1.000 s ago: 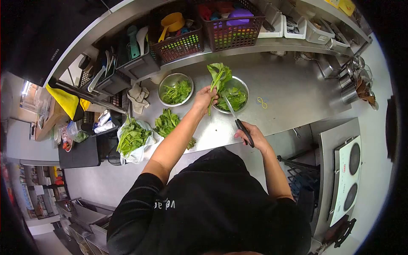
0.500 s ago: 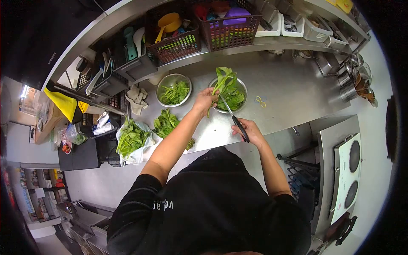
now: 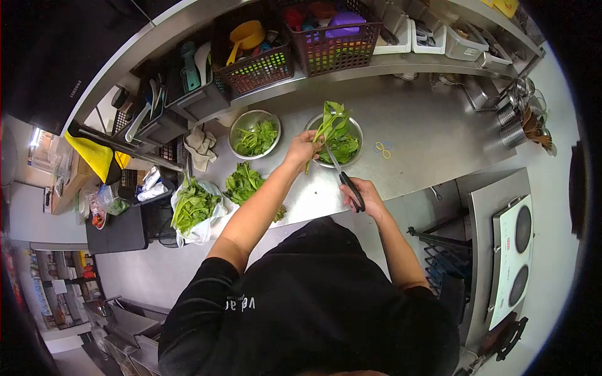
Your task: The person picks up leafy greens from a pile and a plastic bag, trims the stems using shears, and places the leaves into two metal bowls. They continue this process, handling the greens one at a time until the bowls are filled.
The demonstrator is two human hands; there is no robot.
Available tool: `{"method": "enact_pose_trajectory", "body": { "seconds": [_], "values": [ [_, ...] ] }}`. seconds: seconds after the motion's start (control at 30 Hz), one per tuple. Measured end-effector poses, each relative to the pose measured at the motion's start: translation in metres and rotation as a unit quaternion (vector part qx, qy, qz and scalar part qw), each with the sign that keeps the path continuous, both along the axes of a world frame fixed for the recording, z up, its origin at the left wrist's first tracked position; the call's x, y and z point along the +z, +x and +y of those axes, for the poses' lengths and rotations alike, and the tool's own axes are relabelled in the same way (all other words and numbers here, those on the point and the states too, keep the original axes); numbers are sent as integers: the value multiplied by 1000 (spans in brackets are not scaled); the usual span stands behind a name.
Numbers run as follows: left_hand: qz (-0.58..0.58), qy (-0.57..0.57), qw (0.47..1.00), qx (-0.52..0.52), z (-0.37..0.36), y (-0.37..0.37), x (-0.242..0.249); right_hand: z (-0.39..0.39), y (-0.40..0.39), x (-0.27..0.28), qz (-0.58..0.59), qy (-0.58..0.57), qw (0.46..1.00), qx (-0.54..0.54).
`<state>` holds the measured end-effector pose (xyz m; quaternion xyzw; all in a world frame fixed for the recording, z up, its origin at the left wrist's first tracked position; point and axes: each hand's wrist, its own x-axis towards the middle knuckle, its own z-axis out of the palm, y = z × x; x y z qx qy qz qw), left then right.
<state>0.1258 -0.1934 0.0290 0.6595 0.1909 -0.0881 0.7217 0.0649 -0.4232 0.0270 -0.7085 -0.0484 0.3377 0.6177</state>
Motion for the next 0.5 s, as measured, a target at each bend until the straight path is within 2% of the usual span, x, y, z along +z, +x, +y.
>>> {"method": "enact_pose_trajectory", "body": {
  "seconds": [0.1,0.2,0.27,0.3,0.37,0.43,0.5],
  "values": [
    [-11,13,1000,8,0,2,-5,-1,-1,2,12,-3,1000,13],
    [-7,8,1000,10,1,1,1,1,-2,-10,22,5,999,-36],
    [-2,-9,1000,4,0,-4,12,1,0,-20,41,86,983,-158],
    [7,-25,1000,13,-2,-7,17,2,1,-18,41,85,983,-159],
    [18,-42,999,20,-5,-15,21,9,6,-16,-45,144,962,-229],
    [16,-50,998,25,-9,-20,18,26,12,10,-34,137,960,-240],
    [16,-38,999,20,-14,-24,14,43,20,16,-61,243,933,-259]
  ]
}}
